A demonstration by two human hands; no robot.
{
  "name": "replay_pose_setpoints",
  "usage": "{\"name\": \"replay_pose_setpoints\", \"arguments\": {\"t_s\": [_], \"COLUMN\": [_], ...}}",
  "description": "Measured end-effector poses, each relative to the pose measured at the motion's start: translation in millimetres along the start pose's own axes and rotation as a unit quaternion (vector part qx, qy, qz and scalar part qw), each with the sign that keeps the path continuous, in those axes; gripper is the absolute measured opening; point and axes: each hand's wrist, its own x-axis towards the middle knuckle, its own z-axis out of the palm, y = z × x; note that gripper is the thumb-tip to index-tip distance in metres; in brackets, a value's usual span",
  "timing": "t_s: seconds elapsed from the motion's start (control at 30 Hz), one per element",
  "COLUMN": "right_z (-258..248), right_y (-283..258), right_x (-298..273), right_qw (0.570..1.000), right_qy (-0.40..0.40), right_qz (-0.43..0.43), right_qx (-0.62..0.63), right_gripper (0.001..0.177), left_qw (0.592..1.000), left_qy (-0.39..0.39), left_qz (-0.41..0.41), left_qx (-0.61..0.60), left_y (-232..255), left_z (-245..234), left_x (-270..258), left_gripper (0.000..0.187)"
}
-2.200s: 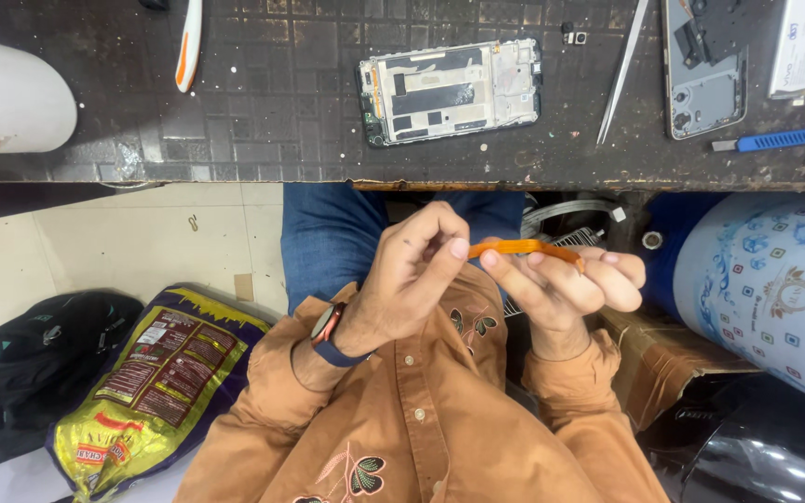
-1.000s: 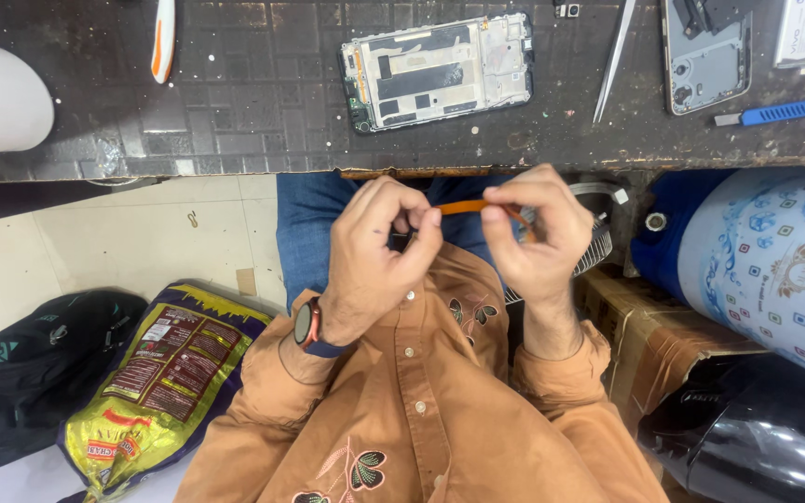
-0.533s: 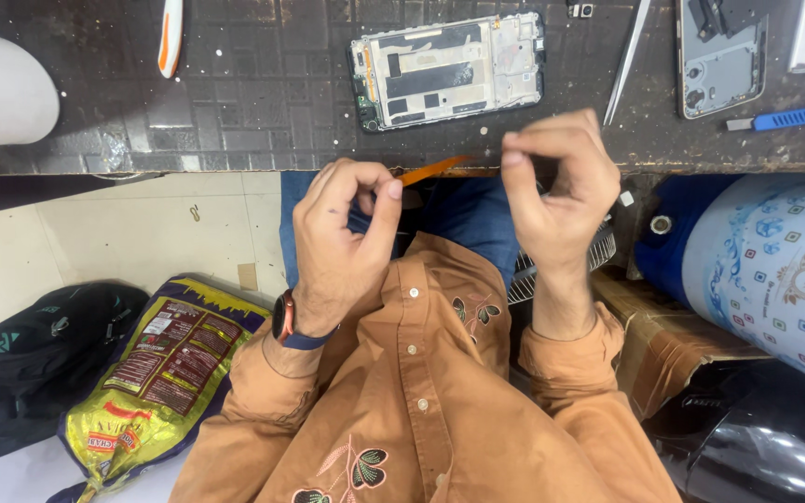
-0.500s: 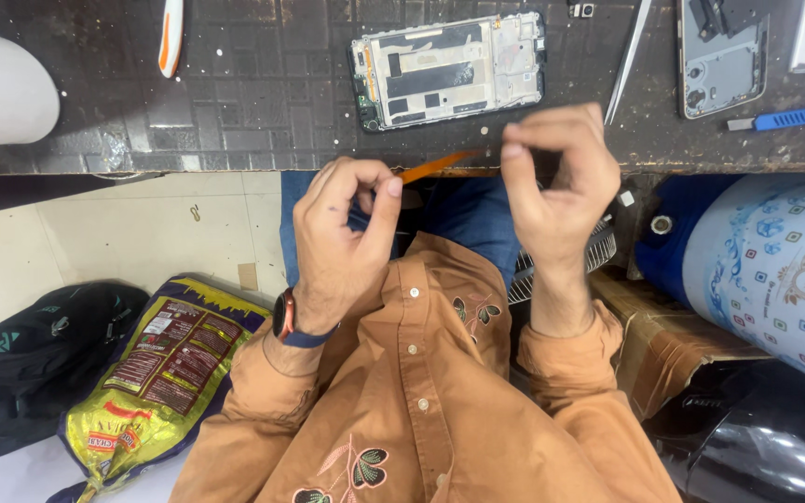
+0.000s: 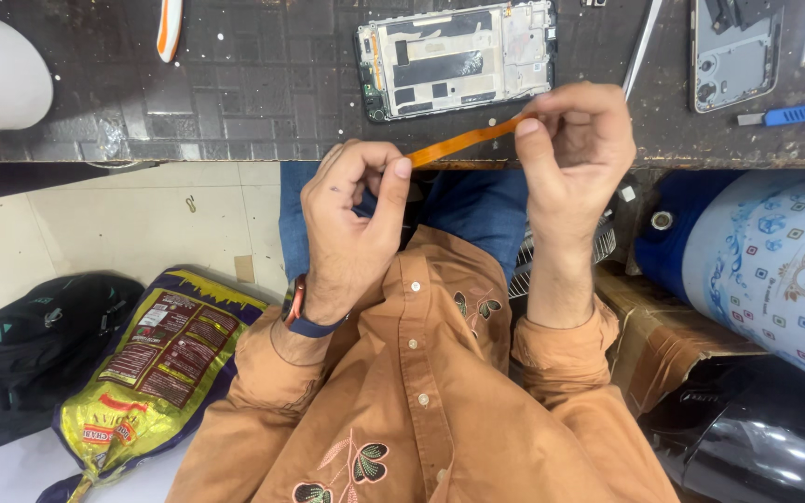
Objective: The person uses tweezers to remove a small component from a disassembled smartphone chassis, then picks up and installs a flexible ribbon cable into the device. The person continues to adjust internal parts with tweezers and fingers.
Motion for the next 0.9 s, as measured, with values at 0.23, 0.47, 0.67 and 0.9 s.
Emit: {"name": "replay_pose_setpoints", "arguments": {"t_s": [0.23,0.47,0.67,0.9], "right_z": [-13.3,-17.7,-23.0,-24.9], "right_y": [-0.8,4.2,6.7,11.5], "right_x": [-1.1,-1.1,0.1,-1.3], "right_qw": [0.998,0.999,0.998,0.999], "right_qy": [-0.033,-0.035,-0.034,-0.027], "right_qz": [0.046,0.036,0.041,0.02], "right_qx": [-0.003,0.019,0.031,0.035], "right_gripper": [0.016,0.025,0.028,0.028], "left_qw": [0.995,0.991,0.997,0.998], "left_qy": [-0.002,-0.011,-0.021,-0.023], "left_qz": [-0.066,-0.094,-0.033,-0.003], "left_qx": [-0.073,-0.089,-0.072,-0.065], "left_y": [-6.0,-8.6,-0.4,-1.0], "left_z": [-1.6,-2.9,-7.3,-5.5], "left_x": [-2.1,5.2,16.2,25.5], "left_gripper": [0.011,0.012,0.012,0.011]}}
